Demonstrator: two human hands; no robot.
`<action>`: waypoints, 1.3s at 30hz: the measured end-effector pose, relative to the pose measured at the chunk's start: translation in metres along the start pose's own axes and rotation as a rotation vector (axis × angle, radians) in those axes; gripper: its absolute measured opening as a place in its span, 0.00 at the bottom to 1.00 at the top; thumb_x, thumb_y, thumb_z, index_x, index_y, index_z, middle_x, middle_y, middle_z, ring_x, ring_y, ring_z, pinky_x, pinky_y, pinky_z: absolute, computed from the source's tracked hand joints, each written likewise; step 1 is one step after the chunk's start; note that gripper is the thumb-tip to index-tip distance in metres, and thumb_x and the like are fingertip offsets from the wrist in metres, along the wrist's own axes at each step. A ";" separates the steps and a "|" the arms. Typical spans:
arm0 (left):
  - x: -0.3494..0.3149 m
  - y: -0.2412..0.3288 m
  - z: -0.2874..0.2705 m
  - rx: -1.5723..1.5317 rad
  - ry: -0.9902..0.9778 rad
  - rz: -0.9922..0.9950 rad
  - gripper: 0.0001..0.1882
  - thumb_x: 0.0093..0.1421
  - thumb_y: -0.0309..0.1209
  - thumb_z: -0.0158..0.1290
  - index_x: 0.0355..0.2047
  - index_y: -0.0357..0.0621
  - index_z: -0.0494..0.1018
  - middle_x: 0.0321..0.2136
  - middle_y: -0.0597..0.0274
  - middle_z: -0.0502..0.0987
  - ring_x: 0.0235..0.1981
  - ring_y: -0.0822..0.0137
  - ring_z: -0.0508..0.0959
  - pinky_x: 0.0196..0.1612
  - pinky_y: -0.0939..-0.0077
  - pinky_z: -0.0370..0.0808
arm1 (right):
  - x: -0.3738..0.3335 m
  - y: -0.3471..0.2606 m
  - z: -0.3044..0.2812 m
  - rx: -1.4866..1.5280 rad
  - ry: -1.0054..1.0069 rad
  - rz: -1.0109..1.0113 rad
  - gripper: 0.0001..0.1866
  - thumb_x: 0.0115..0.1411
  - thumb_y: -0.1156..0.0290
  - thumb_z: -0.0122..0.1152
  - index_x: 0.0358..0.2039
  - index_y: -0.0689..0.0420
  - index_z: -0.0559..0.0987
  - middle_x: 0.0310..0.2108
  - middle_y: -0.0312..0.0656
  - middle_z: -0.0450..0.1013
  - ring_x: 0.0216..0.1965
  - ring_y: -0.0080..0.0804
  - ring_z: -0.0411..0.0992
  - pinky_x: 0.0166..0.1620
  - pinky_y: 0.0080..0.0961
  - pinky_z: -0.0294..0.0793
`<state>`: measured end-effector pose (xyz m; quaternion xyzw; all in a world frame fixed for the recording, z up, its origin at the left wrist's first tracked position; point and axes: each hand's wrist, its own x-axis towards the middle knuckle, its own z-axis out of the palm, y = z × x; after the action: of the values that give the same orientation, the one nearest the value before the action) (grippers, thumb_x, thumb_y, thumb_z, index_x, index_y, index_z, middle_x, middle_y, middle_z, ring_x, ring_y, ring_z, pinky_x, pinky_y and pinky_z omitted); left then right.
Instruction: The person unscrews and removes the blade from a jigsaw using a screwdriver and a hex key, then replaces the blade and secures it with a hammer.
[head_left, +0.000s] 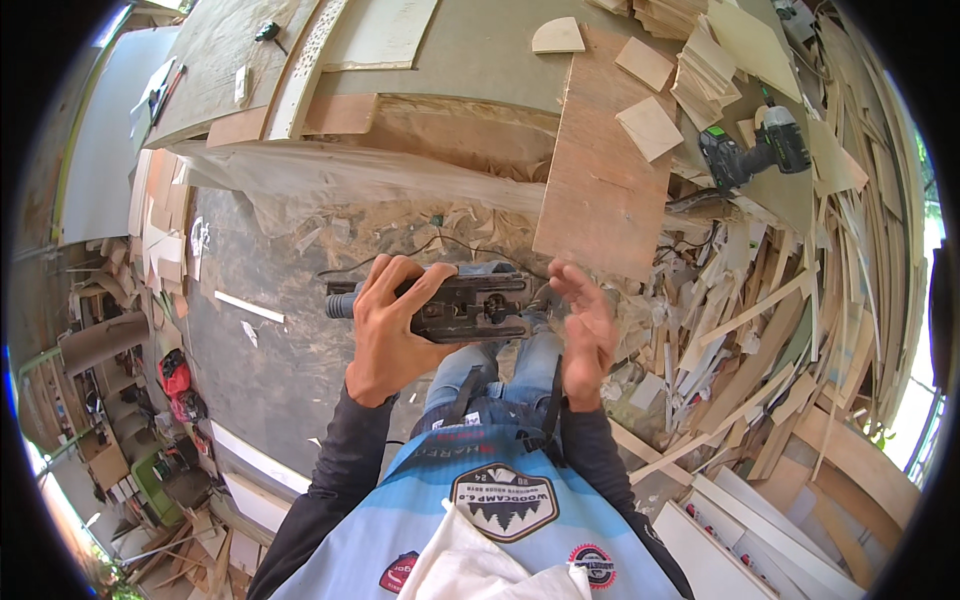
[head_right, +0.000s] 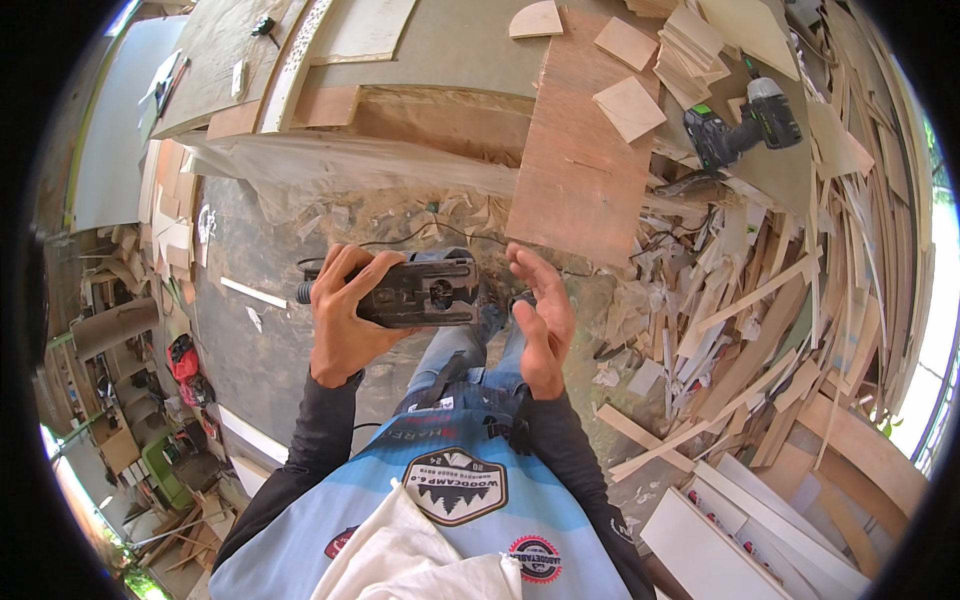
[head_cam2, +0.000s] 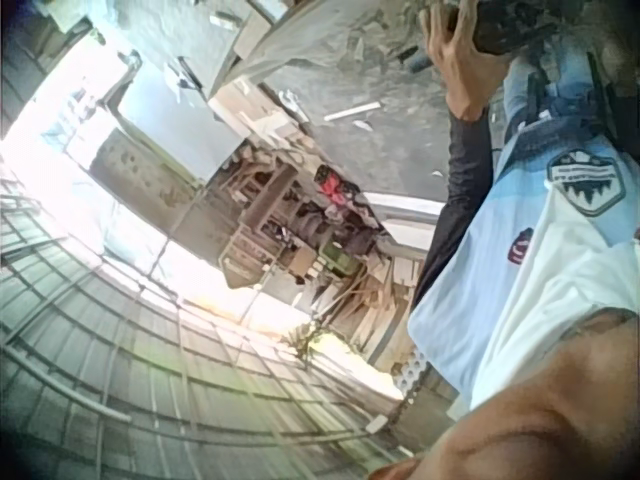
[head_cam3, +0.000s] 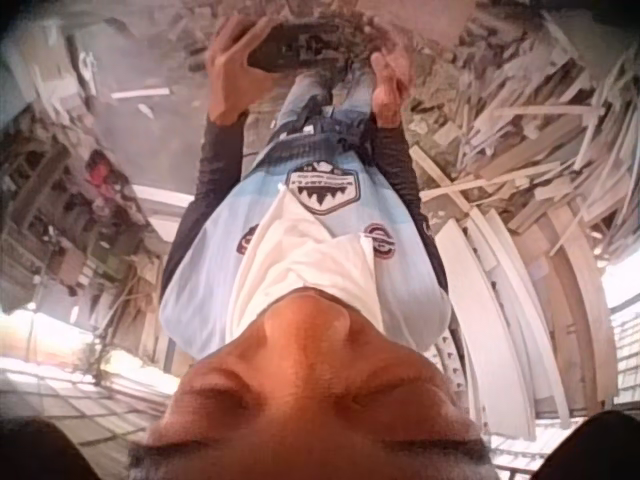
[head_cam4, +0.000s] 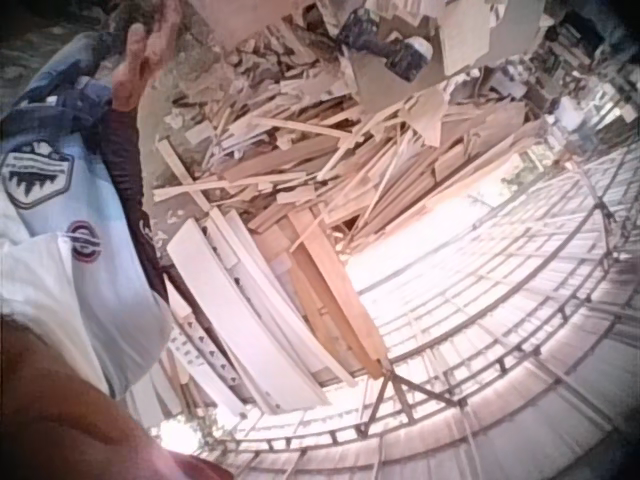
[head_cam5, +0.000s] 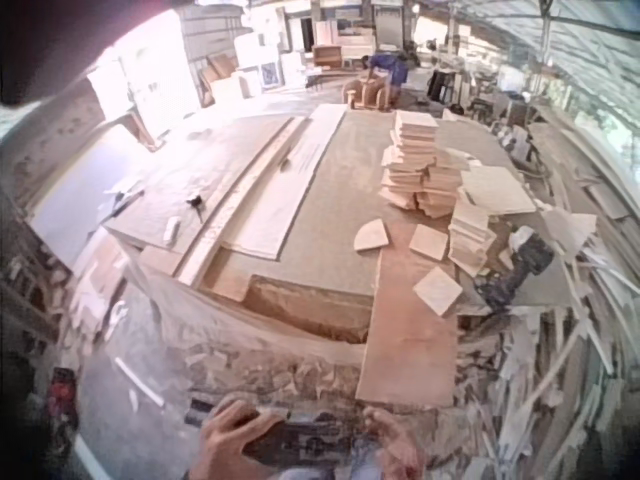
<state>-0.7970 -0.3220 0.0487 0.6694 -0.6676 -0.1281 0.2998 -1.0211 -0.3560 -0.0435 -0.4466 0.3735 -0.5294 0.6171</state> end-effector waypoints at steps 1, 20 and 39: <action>-0.001 0.004 -0.003 0.007 0.003 0.003 0.35 0.29 0.33 0.76 0.44 0.47 0.80 0.30 0.63 0.73 0.35 0.57 0.73 0.38 0.62 0.74 | 0.005 -0.023 0.007 -0.144 -0.081 -0.036 0.30 0.59 0.67 0.66 0.61 0.64 0.73 0.59 0.51 0.74 0.61 0.44 0.72 0.63 0.36 0.68; -0.019 0.021 -0.028 -0.018 0.076 0.063 0.40 0.25 0.35 0.79 0.45 0.45 0.80 0.30 0.63 0.74 0.33 0.58 0.73 0.37 0.64 0.73 | -0.016 -0.069 0.061 -0.513 -0.050 -0.037 0.20 0.63 0.63 0.68 0.45 0.69 0.80 0.36 0.50 0.81 0.37 0.36 0.82 0.43 0.29 0.79; -0.060 0.006 -0.018 -0.889 0.357 -0.169 0.48 0.24 0.45 0.82 0.45 0.29 0.78 0.36 0.62 0.76 0.38 0.70 0.76 0.42 0.77 0.73 | -0.039 0.048 -0.003 0.472 -0.241 0.313 0.50 0.46 0.56 0.80 0.66 0.61 0.66 0.64 0.49 0.67 0.66 0.45 0.65 0.69 0.43 0.62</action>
<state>-0.7958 -0.2593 0.0523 0.5397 -0.4297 -0.3081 0.6551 -1.0145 -0.3161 -0.0899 -0.2874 0.2285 -0.4432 0.8178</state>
